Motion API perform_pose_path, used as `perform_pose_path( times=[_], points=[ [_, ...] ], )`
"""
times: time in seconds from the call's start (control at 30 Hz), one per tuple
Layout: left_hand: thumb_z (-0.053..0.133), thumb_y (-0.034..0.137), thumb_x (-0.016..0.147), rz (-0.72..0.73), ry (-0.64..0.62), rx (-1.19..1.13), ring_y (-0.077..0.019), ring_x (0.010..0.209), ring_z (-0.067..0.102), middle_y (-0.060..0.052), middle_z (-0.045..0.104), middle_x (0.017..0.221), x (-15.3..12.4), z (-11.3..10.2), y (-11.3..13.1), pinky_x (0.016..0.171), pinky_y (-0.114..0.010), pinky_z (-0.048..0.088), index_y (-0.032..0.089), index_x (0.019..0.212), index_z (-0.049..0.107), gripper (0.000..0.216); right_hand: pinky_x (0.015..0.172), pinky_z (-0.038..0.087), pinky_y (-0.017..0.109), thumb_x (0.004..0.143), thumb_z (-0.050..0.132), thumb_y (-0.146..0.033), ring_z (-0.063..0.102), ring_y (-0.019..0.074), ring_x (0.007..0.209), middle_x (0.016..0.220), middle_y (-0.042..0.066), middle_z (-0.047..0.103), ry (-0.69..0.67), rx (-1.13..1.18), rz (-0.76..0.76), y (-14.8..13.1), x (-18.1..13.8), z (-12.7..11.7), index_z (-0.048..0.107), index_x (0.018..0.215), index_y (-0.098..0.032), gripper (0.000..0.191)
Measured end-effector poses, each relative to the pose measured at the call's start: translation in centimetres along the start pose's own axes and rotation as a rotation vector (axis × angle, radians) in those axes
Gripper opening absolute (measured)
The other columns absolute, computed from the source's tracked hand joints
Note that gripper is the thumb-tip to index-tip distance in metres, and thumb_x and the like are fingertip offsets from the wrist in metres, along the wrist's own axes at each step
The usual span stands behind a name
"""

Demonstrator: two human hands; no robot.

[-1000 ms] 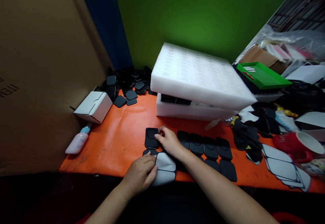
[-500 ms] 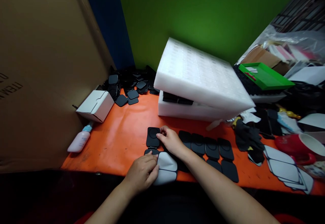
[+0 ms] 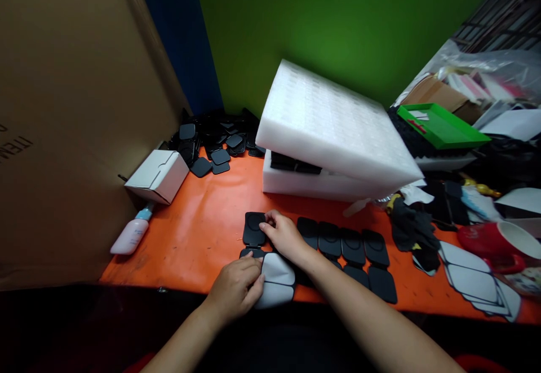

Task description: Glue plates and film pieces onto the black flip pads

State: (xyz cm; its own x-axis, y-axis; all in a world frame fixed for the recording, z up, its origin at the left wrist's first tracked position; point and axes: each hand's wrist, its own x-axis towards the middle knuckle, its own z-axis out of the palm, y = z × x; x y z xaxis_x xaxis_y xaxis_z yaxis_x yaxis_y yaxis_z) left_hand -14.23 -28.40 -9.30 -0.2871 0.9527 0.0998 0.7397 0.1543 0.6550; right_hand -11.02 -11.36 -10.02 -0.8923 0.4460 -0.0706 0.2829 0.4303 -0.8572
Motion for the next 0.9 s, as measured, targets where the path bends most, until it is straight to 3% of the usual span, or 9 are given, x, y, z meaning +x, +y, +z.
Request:
perform_pose_path(
  times=[0.6,0.8,0.9],
  points=[
    [0.038,0.019,0.083,-0.008,-0.025,0.032,-0.0135,0.070,0.059,-0.001,0.058,0.065,0.3,-0.3,0.1,0.095,-0.033,0.038,0.020,0.063,0.050,0.023,0.061,0.036,0.022,0.080,0.051,-0.021,0.055,0.0136,0.068,0.075,0.002,0.061,-0.001,-0.174,-0.026,-0.8,0.2,-0.1,0.054,0.083,-0.019,0.005],
    [0.037,0.018,0.083,-0.002,0.001,0.032,-0.0127,0.068,0.057,0.000,0.057,0.064,0.2,0.0,-0.1,0.094,-0.034,0.039,0.020,0.064,0.050,0.023,0.065,0.037,0.024,0.083,0.047,-0.022,0.057,0.0159,0.074,0.082,0.003,0.063,-0.037,-0.424,-0.081,-1.5,-0.2,0.0,0.054,0.090,-0.019,0.010],
    [0.037,0.019,0.083,-0.004,0.003,0.033,-0.0127,0.067,0.057,0.000,0.057,0.064,0.0,0.1,-0.1,0.093,-0.034,0.040,0.020,0.063,0.049,0.023,0.077,0.036,0.030,0.084,0.048,-0.029,0.054,0.0200,0.087,0.089,0.006,0.062,-0.024,-0.631,-0.161,-1.7,0.1,0.0,0.055,0.091,-0.019,0.014]
  ],
)
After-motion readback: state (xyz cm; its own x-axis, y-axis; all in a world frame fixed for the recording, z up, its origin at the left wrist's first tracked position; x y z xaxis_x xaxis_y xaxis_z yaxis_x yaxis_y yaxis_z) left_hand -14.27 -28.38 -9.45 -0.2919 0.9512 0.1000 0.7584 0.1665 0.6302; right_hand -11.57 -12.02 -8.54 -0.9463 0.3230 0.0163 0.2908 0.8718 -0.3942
